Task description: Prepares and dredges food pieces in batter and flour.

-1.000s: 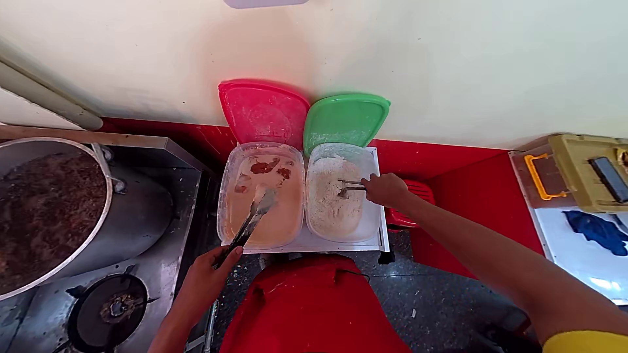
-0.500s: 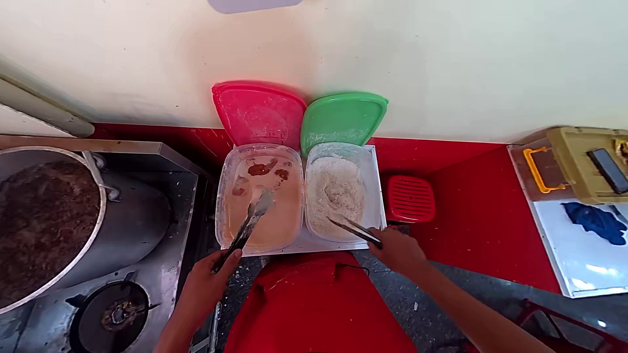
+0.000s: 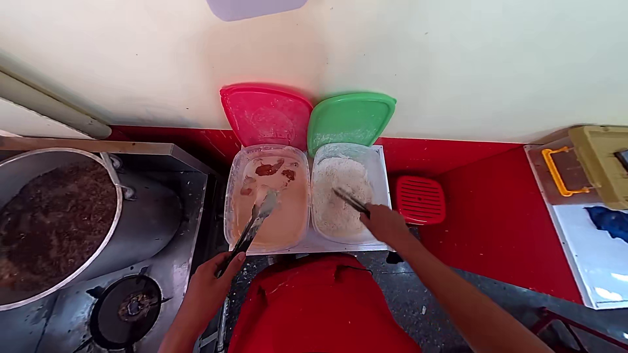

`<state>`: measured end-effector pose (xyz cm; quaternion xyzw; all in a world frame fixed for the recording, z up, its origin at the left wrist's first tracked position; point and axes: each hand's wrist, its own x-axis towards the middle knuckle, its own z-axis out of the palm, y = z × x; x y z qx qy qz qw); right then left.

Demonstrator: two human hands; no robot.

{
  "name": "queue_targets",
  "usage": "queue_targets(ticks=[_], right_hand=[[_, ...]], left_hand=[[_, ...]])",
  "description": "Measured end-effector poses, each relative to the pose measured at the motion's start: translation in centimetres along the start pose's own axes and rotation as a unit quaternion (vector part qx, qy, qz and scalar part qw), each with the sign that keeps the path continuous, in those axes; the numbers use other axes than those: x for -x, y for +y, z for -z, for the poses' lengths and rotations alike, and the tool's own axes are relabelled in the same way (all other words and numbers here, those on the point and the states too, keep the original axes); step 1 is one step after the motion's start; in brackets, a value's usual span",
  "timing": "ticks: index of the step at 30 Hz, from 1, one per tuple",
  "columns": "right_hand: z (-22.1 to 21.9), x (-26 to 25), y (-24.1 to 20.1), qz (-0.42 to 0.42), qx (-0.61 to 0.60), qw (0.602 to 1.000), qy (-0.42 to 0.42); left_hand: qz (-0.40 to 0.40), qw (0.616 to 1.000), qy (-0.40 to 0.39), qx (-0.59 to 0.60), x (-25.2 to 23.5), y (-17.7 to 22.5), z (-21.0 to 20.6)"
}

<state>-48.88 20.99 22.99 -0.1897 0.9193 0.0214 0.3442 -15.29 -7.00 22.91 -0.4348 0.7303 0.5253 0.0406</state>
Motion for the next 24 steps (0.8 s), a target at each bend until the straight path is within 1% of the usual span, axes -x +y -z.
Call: queue_targets(ticks=[1,3,4,6,9,11,13,16,18,20,21,22,24], right_hand=[[1.2,-0.6,0.6,-0.006,-0.014,1.000,0.004],[3.3,-2.8,1.4,-0.048,-0.032,0.997,-0.043],[3.4,-4.2,1.9,-0.068,-0.043,0.995,-0.063],[2.3,-6.4,3.1,-0.072,-0.097,0.990,-0.076],[2.8,-5.9,2.6,-0.089,-0.216,0.964,-0.126],[2.9,-5.3,2.7,-0.098,-0.258,0.947,-0.162],[2.4,-5.2,3.3,-0.085,-0.291,0.936,-0.179],[1.5,-4.1,4.7,-0.062,-0.377,0.912,-0.151],[1.9,-3.3,6.0,-0.064,-0.434,0.890,-0.122],[2.7,-2.6,7.2,-0.053,-0.457,0.884,-0.081],[3.0,-2.1,7.6,-0.040,-0.443,0.894,-0.051],[3.1,-1.6,7.6,-0.016,-0.403,0.915,-0.014],[2.7,-0.3,6.9,0.047,-0.266,0.960,0.078]], left_hand=[[0.001,1.000,0.003,0.007,0.3,0.0,0.1],[0.006,1.000,0.004,0.015,0.6,0.0,0.1],[0.008,1.000,0.005,0.014,0.7,-0.1,0.1],[0.007,1.000,0.012,0.004,0.9,-0.2,0.3],[0.012,1.000,0.023,0.008,1.5,-0.4,0.6],[0.025,0.999,0.023,0.014,1.9,-0.5,0.6],[0.026,0.999,0.024,0.015,1.8,-0.4,0.6],[0.011,0.999,0.027,0.013,1.4,-0.7,0.7],[0.008,1.000,0.025,0.013,1.2,-0.7,0.8],[0.005,1.000,0.025,0.013,0.9,-0.4,0.7],[0.003,1.000,0.022,0.014,0.7,-0.2,0.7],[0.002,1.000,0.021,0.016,0.5,0.0,0.7],[-0.002,1.000,0.015,0.018,0.1,0.5,0.7]])
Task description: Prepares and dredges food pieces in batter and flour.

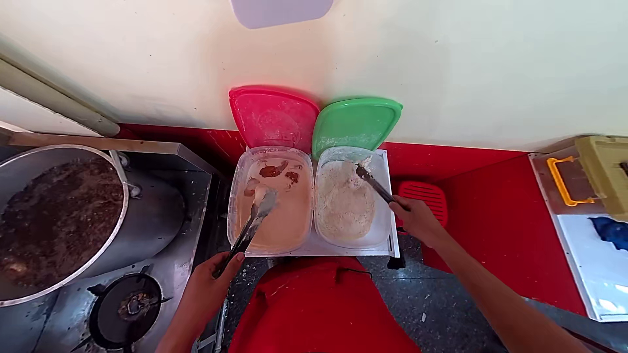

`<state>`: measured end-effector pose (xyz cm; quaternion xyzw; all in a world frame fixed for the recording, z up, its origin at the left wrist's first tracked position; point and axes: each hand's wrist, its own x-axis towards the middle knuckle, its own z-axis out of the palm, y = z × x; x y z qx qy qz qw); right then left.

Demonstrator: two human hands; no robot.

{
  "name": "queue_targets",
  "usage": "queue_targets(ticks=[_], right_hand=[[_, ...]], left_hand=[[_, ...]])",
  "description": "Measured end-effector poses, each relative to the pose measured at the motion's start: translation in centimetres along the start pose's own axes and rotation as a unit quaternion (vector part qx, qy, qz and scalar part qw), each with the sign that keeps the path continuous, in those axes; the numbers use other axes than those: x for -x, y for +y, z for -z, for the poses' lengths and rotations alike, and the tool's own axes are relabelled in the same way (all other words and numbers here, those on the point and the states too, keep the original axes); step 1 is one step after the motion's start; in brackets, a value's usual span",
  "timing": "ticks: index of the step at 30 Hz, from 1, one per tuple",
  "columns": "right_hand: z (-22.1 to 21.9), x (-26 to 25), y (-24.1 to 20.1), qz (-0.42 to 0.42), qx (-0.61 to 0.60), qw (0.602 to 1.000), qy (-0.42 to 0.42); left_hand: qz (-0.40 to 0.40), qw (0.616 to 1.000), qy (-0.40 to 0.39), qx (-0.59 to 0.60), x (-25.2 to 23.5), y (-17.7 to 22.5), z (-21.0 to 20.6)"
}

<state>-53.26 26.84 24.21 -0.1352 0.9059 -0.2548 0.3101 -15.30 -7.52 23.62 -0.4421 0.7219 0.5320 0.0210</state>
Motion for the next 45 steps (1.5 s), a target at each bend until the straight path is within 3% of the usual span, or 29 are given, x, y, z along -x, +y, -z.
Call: queue_targets(ticks=[3,6,10,13,16,19,22,26,31,33,36,39,42,45], right_hand=[[-4.3,2.7,-0.1,0.056,0.154,0.986,0.003],[-7.0,4.0,-0.2,-0.051,0.208,0.970,-0.115],[-5.3,1.9,-1.4,-0.174,0.144,0.964,-0.140],[-6.4,-0.5,-1.2,-0.212,-0.006,0.971,-0.108],[-6.3,-0.5,-0.9,-0.207,-0.070,0.973,-0.073],[-7.1,-0.3,-1.2,-0.190,0.014,0.978,-0.079],[-7.3,0.9,-4.4,-0.139,0.080,0.985,-0.062],[-8.3,1.7,-7.8,-0.141,0.178,0.971,-0.070],[-10.3,-1.1,-6.1,-0.056,0.291,0.950,-0.095],[-8.4,-1.6,-5.3,-0.011,0.246,0.966,-0.085],[-4.9,-1.0,-3.6,0.049,0.061,0.994,-0.080],[-3.2,1.0,-1.4,-0.049,-0.123,0.982,-0.136],[-3.1,2.1,1.0,-0.154,-0.097,0.975,-0.128],[-4.6,-0.4,1.3,-0.179,0.014,0.980,-0.087]], left_hand=[[-0.011,1.000,-0.010,-0.011,-0.5,0.4,-0.1],[-0.013,0.999,-0.018,-0.029,-0.9,0.5,-0.2],[-0.015,0.999,-0.019,-0.033,-0.9,0.3,-0.5],[-0.010,0.999,-0.025,-0.037,-0.9,0.2,-0.9],[-0.009,0.999,-0.026,-0.040,-0.7,0.2,-0.7],[-0.007,0.999,-0.020,-0.030,-0.3,0.2,-1.0],[-0.007,0.999,-0.019,-0.028,-0.1,0.2,-0.9],[-0.008,1.000,-0.018,-0.003,0.3,0.5,-1.1],[-0.008,1.000,-0.019,-0.012,0.6,0.2,-1.2],[-0.014,1.000,-0.017,-0.012,0.6,0.2,-1.4],[-0.012,1.000,-0.015,-0.008,0.6,0.0,-1.7],[-0.004,1.000,-0.014,-0.005,0.6,-0.2,-1.8],[0.003,1.000,-0.017,-0.007,0.7,0.0,-1.6],[0.006,1.000,-0.022,-0.011,0.7,0.3,-1.5]])
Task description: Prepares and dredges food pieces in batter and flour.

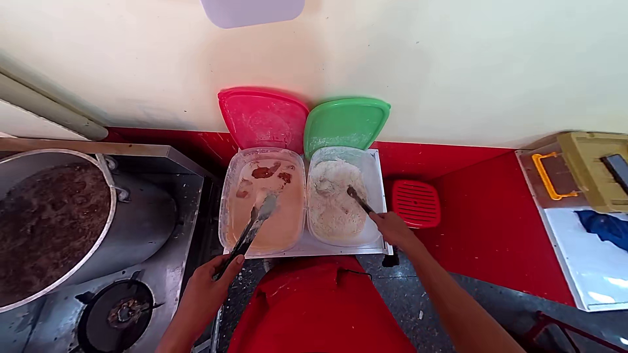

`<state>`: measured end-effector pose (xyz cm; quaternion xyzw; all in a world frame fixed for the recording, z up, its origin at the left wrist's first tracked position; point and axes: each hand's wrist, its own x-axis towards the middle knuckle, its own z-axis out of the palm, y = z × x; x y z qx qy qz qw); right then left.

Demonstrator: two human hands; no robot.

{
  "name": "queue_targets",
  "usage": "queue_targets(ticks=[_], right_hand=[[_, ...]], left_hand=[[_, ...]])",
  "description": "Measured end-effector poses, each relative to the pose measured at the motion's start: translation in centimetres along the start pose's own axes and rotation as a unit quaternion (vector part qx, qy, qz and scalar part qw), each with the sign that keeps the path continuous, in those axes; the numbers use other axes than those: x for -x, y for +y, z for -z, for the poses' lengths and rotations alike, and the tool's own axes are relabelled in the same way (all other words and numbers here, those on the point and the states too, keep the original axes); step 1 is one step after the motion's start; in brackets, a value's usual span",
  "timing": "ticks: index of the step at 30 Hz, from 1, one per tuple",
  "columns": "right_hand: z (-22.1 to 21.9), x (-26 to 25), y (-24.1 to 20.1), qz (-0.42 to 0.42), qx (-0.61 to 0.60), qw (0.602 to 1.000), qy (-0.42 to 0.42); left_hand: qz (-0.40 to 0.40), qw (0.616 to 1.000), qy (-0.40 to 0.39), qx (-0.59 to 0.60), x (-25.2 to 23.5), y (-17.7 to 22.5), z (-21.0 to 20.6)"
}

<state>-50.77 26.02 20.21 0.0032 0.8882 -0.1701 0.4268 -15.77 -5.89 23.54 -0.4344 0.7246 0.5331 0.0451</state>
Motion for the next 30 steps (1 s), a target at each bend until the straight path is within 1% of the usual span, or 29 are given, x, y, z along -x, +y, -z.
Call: queue_targets(ticks=[3,5,7,8,9,10,11,12,13,15,16,17,18,19,20,21,22,23,24,26,27,28,30], right_hand=[[-1.3,-3.5,-4.4,0.032,0.036,0.998,0.042],[-1.9,-6.0,-6.8,0.096,0.072,0.992,0.045],[-1.5,-7.5,-7.5,0.179,0.149,0.972,0.018],[-0.8,-7.2,-7.5,0.211,0.202,0.956,0.010],[0.2,-5.8,-7.6,0.222,0.255,0.941,0.011],[1.3,-3.7,-7.5,0.213,0.290,0.933,0.018],[1.9,-1.6,-6.9,0.193,0.296,0.935,0.032],[2.1,-0.1,-5.8,0.162,0.272,0.948,0.046],[1.9,0.7,-4.4,0.126,0.222,0.965,0.054],[0.7,0.1,-1.9,0.050,0.103,0.993,0.014],[-0.2,-0.6,-0.9,0.015,0.037,0.999,-0.020],[-1.3,-1.4,-0.2,-0.008,-0.041,0.998,-0.045],[-2.0,-1.8,0.3,-0.027,-0.123,0.990,-0.068],[-2.4,-2.0,0.5,-0.040,-0.182,0.979,-0.085],[-2.5,-1.9,0.7,-0.036,-0.216,0.972,-0.090],[-2.3,-1.4,0.8,-0.013,-0.228,0.970,-0.083],[-2.0,-0.7,0.8,0.027,-0.211,0.975,-0.062],[-1.6,0.1,0.7,0.079,-0.157,0.984,-0.028],[-1.2,1.0,0.5,0.126,-0.078,0.989,0.016],[-1.6,3.2,0.2,0.174,0.045,0.979,0.099],[-2.2,4.0,0.7,0.180,0.086,0.972,0.122],[-2.7,4.5,1.4,0.171,0.122,0.970,0.124],[-3.1,5.1,3.2,0.125,0.176,0.972,0.087]], left_hand=[[-0.001,1.000,-0.006,-0.007,-0.4,0.1,0.1],[0.001,1.000,-0.011,-0.004,-0.6,0.3,0.1],[0.001,1.000,-0.016,-0.003,-0.5,0.4,0.3],[0.000,1.000,-0.017,-0.002,-0.6,0.4,0.3],[-0.002,1.000,-0.016,-0.002,-0.6,0.4,0.4],[-0.006,1.000,-0.012,-0.001,-0.5,0.3,0.4],[-0.009,1.000,-0.009,0.001,-0.4,0.2,0.4],[-0.012,1.000,-0.006,0.004,-0.3,0.1,0.5],[-0.012,1.000,-0.003,0.007,-0.2,0.1,0.4],[-0.010,1.000,0.000,0.012,-0.3,0.0,0.4],[-0.007,1.000,0.001,0.014,-0.3,0.1,0.4],[-0.004,1.000,0.001,0.012,-0.3,0.1,0.5],[-0.003,1.000,0.000,0.009,-0.3,0.1,0.6],[-0.004,1.000,0.000,0.008,-0.3,0.2,0.8],[-0.006,1.000,0.000,0.010,-0.3,0.4,1.0],[-0.007,1.000,0.000,0.011,-0.4,0.5,1.1],[-0.008,1.000,0.001,0.011,-0.5,0.6,1.2],[-0.008,1.000,-0.001,0.010,-0.7,0.7,1.2],[-0.008,1.000,-0.001,0.008,-0.8,0.7,1.2],[-0.009,1.000,-0.002,0.005,-0.8,0.9,1.1],[-0.010,1.000,-0.003,0.003,-0.9,1.0,1.0],[-0.011,1.000,-0.005,0.004,-0.9,1.1,1.0],[-0.012,1.000,-0.006,0.009,-0.8,1.3,1.0]])
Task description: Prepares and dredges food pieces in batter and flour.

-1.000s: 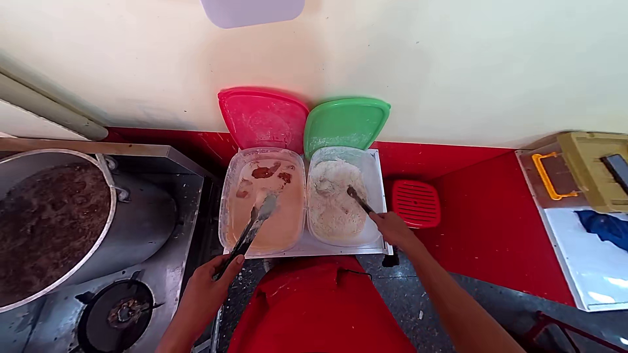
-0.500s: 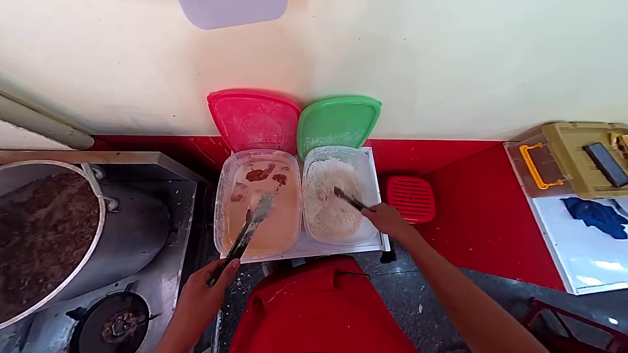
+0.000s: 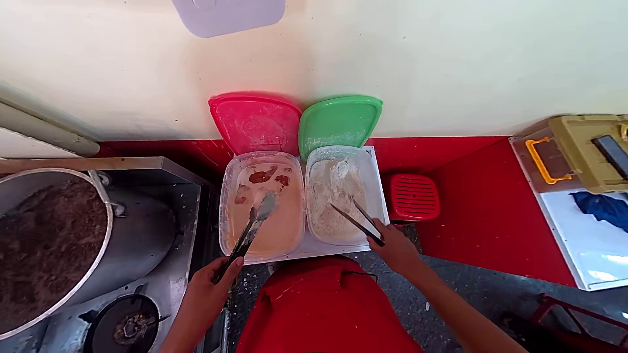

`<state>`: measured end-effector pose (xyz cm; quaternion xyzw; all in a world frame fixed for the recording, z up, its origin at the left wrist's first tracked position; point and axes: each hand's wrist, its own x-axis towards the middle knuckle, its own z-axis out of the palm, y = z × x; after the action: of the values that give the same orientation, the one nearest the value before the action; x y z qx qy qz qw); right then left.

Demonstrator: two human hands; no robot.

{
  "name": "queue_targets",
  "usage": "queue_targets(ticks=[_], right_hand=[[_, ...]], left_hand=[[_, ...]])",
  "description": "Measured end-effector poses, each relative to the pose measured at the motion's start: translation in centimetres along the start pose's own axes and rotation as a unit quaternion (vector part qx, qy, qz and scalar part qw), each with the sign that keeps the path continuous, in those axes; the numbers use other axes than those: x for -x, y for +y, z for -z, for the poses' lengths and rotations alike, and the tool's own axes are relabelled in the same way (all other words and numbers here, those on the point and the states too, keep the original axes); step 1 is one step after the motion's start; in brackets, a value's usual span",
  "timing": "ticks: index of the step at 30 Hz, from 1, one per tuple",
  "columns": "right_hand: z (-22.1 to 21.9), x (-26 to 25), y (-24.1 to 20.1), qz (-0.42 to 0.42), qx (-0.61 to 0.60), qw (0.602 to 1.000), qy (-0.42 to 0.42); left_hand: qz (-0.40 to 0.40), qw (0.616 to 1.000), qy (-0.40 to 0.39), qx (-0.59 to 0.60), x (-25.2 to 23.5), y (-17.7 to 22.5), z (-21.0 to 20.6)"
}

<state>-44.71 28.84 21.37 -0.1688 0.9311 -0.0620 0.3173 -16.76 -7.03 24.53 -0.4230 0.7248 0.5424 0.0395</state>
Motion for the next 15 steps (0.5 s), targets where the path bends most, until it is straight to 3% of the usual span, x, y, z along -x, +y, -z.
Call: queue_targets(ticks=[4,11,13,15], right_hand=[[0.7,1.9,1.7,-0.042,0.064,0.995,-0.070],[4.5,0.5,-2.2,-0.029,0.170,0.983,-0.059],[5.3,-0.4,-2.3,-0.033,0.150,0.985,-0.079],[5.8,-0.8,-1.7,-0.061,0.032,0.988,-0.138]], left_hand=[[0.000,1.000,0.000,-0.002,0.2,-0.2,0.0],[-0.002,1.000,0.005,-0.008,0.1,-0.3,0.1],[0.000,1.000,0.007,-0.012,0.2,-0.2,0.1],[0.001,1.000,0.007,-0.012,0.3,-0.1,0.2]])
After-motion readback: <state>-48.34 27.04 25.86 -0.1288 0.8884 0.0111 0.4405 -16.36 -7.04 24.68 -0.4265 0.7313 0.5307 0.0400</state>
